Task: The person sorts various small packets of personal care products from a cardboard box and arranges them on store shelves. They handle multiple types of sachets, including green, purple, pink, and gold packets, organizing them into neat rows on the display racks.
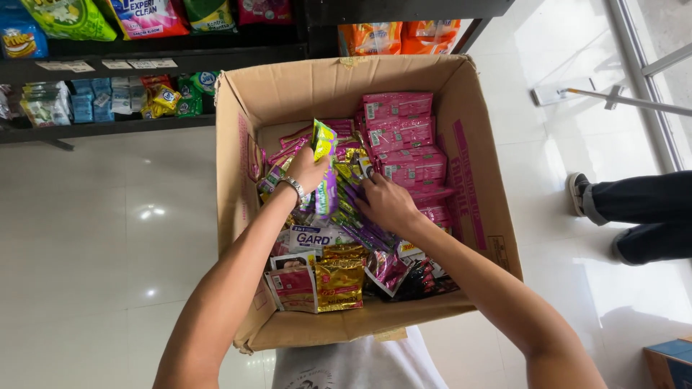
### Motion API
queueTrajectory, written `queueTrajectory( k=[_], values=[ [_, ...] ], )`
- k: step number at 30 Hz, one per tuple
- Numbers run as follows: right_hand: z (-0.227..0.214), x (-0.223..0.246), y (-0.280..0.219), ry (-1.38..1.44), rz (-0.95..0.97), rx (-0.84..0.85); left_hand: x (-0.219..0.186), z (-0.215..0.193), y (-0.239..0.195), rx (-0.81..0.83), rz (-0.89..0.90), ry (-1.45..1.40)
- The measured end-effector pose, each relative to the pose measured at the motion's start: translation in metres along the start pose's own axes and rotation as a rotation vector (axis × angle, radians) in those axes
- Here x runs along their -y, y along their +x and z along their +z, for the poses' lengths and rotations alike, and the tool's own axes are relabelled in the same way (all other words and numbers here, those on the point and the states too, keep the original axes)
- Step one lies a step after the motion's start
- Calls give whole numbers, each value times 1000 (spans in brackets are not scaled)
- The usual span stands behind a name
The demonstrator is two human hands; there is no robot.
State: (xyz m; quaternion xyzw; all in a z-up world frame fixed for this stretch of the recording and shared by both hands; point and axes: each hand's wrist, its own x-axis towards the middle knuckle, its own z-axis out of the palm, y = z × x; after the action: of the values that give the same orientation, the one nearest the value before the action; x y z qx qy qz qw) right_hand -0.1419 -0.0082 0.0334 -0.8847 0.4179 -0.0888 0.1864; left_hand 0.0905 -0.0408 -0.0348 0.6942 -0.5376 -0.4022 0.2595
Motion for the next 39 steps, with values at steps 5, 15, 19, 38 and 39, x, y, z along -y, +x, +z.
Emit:
queueTrajectory(
  k=[5, 15, 19, 38, 39],
  values=[
    [22, -24, 12, 74, 86, 130, 28, 15, 14, -57, 48, 49],
    [-32, 46, 4, 276, 63, -108, -60, 4, -36, 46, -178, -453],
    [-26, 58, -2, 180, -79, -158, -31, 23, -28, 71, -71, -590],
    [9, -52, 31, 307, 9, 206, -12, 13, -20, -74, -82, -364],
    [13, -54, 29, 312, -22, 159, -13, 15, -22, -61, -69, -370]
  ],
)
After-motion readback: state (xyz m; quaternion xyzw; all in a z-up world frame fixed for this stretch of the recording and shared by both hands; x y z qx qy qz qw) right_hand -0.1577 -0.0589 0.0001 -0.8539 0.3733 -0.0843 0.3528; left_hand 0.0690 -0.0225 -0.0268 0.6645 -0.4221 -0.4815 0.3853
